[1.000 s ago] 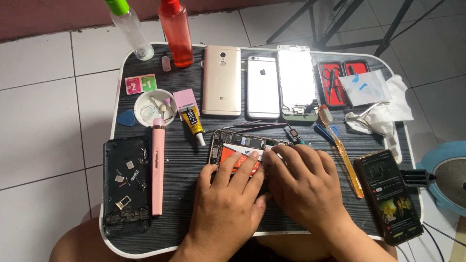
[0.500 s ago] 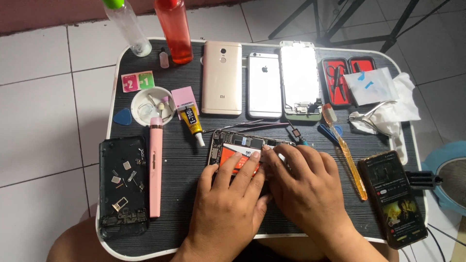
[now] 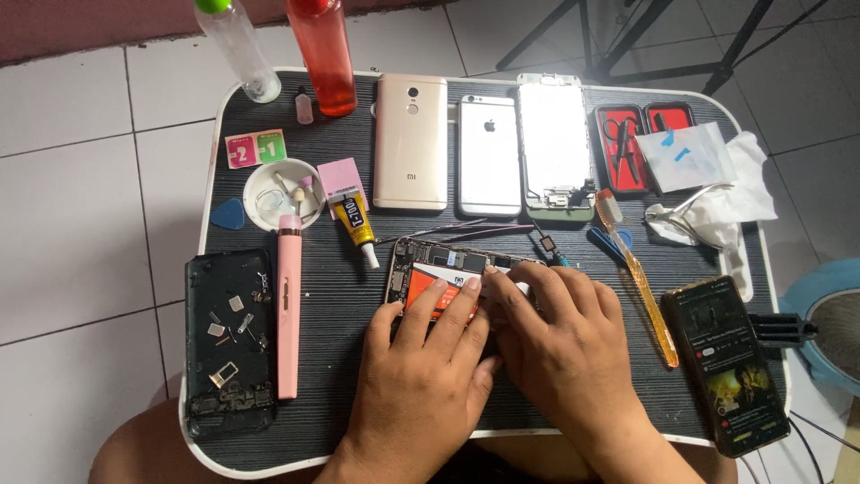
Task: A person is repairing a smartphone by applying adhesive to a replacement battery, installing it into the frame, and then preparing the screen assembly.
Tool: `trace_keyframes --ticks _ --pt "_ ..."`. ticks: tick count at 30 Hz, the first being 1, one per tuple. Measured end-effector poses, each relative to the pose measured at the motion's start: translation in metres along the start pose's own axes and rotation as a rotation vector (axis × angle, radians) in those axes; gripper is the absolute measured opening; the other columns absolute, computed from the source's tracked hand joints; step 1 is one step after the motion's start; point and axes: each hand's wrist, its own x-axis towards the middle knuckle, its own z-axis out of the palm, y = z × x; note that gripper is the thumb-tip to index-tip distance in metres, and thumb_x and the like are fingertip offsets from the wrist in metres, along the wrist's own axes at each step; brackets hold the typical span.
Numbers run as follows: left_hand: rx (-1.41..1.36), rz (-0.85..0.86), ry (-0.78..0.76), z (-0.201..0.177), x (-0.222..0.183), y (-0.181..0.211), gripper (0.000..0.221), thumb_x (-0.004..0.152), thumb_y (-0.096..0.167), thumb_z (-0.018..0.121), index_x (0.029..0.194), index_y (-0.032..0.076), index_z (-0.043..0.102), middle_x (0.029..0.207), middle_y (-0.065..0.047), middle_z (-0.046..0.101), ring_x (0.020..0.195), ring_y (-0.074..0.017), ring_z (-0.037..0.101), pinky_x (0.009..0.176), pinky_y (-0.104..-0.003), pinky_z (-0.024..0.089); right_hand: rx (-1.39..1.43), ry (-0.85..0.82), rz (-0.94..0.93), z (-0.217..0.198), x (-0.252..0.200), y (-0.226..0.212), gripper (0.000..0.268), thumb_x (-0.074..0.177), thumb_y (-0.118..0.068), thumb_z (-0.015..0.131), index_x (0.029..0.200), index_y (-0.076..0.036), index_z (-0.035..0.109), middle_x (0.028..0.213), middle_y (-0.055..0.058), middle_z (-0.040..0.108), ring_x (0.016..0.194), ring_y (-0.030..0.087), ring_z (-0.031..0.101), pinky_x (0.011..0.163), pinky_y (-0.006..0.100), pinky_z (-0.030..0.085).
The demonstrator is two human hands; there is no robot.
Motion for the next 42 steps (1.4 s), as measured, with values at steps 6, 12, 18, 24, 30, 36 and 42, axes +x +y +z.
trace_keyframes --ticks 6,12,18,24,30,36,42 --pt "0.013 0.005 -0.006 -0.001 0.001 0.0 0.047 0.083 0.041 0.071 0.123 0.016 0.071 0.144 -0.002 0.063 0.126 -0.0266 0.055 0.097 -0.052 0.04 -0.024 0.02 0.023 0.002 -0.003 -0.002 0.031 0.097 -0.028 0.061 0.128 -0.028 0.068 0.117 -0.005 0.066 0.099 0.021 0.062 0.082 0.038 0.044" --pt "0.043 -0.008 0.006 -0.003 0.005 0.002 0.05 0.084 0.039 0.069 0.128 0.014 0.07 0.14 -0.001 0.065 0.124 -0.0246 0.056 0.098 -0.05 0.04 0.088 0.095 0.015 0.002 -0.008 0.002 0.031 0.097 -0.023 0.063 0.127 -0.023 0.07 0.117 -0.005 0.07 0.1 0.02 0.065 0.088 0.037 0.044" --pt "0.073 -0.007 -0.067 -0.008 0.02 0.001 0.057 0.081 0.037 0.071 0.132 0.013 0.065 0.139 -0.012 0.06 0.111 -0.0292 0.055 0.09 -0.047 0.042 0.134 0.217 0.132 0.002 -0.018 -0.001 0.015 0.091 -0.016 0.066 0.101 -0.023 0.074 0.107 -0.004 0.071 0.094 0.023 0.065 0.083 0.038 0.047" --pt "0.106 0.07 -0.096 -0.013 0.041 -0.013 0.058 0.079 0.038 0.073 0.13 0.012 0.068 0.132 -0.01 0.063 0.126 -0.0328 0.052 0.097 -0.05 0.039 0.164 0.219 0.199 -0.001 -0.02 0.005 0.014 0.092 -0.037 0.076 0.101 -0.026 0.076 0.103 -0.009 0.073 0.1 0.022 0.066 0.091 0.038 0.04" --pt "0.084 0.157 -0.114 -0.016 0.047 -0.023 0.046 0.089 0.041 0.068 0.125 0.013 0.07 0.131 -0.009 0.068 0.122 -0.0277 0.059 0.094 -0.046 0.038 0.078 0.195 0.173 0.001 -0.022 0.008 0.019 0.095 -0.049 0.073 0.103 -0.032 0.073 0.118 -0.007 0.073 0.109 0.023 0.065 0.095 0.04 0.036" --pt "0.078 0.172 -0.111 -0.016 0.047 -0.024 0.038 0.093 0.042 0.065 0.123 0.019 0.072 0.133 -0.008 0.067 0.122 -0.0276 0.06 0.09 -0.046 0.039 0.028 0.176 0.187 0.005 -0.025 0.007 0.023 0.098 -0.054 0.066 0.106 -0.033 0.072 0.125 -0.012 0.071 0.115 0.019 0.062 0.097 0.04 0.035" --pt "0.072 0.161 -0.091 -0.015 0.046 -0.025 0.04 0.096 0.045 0.062 0.123 0.016 0.071 0.134 -0.005 0.068 0.124 -0.025 0.061 0.093 -0.046 0.04 0.072 0.189 0.193 0.004 -0.025 0.007 0.024 0.096 -0.053 0.07 0.107 -0.031 0.073 0.12 -0.009 0.072 0.111 0.021 0.065 0.095 0.04 0.037"
